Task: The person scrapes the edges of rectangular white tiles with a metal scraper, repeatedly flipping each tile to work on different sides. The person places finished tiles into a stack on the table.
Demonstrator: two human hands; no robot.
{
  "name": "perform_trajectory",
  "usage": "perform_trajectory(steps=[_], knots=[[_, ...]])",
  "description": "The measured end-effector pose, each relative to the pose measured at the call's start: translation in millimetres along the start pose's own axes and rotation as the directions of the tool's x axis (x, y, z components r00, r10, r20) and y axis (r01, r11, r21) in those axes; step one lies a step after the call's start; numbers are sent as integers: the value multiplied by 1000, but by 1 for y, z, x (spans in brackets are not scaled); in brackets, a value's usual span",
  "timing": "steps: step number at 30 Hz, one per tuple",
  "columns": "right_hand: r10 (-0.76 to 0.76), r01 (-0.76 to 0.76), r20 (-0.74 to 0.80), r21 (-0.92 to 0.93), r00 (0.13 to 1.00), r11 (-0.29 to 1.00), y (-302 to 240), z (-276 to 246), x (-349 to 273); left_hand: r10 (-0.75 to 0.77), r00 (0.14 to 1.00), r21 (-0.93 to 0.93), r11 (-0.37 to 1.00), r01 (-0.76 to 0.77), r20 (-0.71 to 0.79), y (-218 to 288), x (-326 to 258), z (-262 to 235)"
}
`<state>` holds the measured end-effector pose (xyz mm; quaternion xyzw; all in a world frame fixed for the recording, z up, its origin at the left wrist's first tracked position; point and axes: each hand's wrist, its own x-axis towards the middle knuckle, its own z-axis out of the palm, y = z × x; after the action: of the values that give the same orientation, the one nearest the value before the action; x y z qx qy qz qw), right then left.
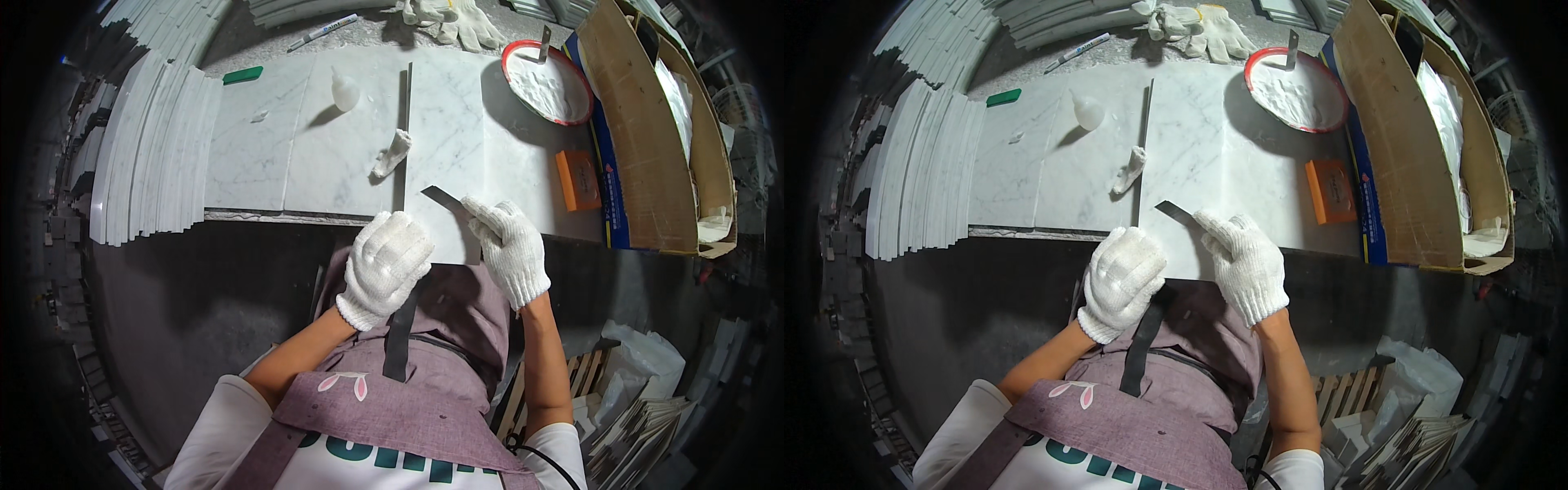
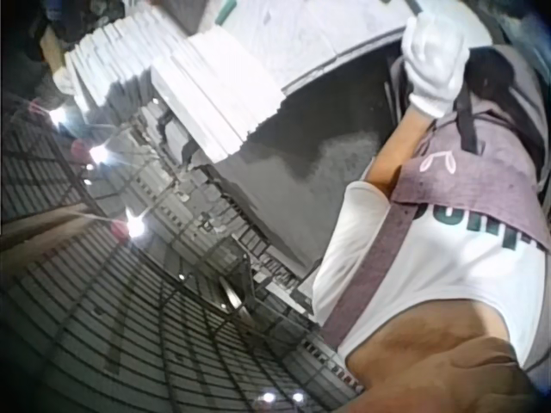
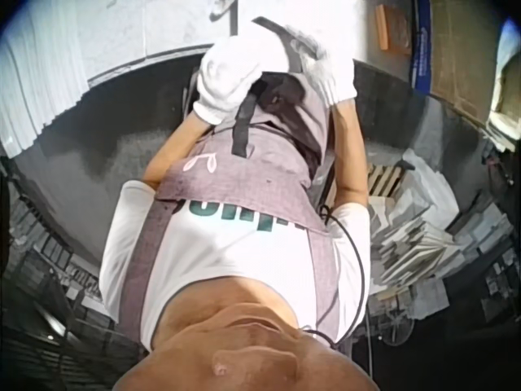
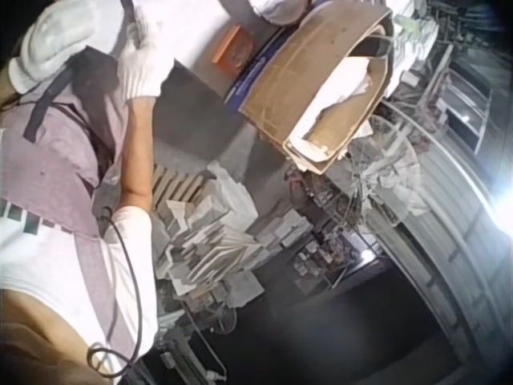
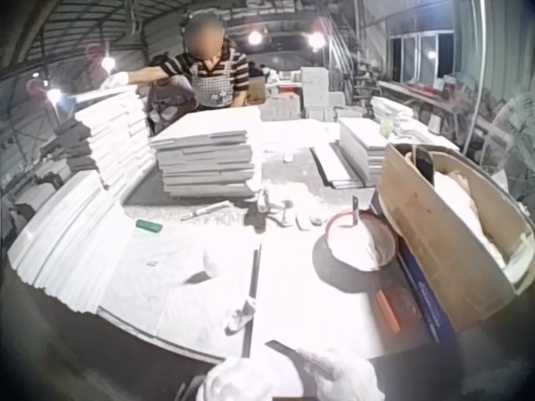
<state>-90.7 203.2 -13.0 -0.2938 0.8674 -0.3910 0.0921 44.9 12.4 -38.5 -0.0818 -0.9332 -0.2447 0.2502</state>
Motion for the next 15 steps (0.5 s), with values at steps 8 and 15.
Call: perform_trajectory(steps=[8, 15], knots=[[51, -51, 4, -49, 999, 998, -1, -1, 8, 6, 1000, -5, 1000, -5, 18, 1, 2, -1], [16, -18, 52, 50, 999, 999, 1, -4, 7, 10, 1000, 11, 1000, -10, 18, 2, 3, -2]])
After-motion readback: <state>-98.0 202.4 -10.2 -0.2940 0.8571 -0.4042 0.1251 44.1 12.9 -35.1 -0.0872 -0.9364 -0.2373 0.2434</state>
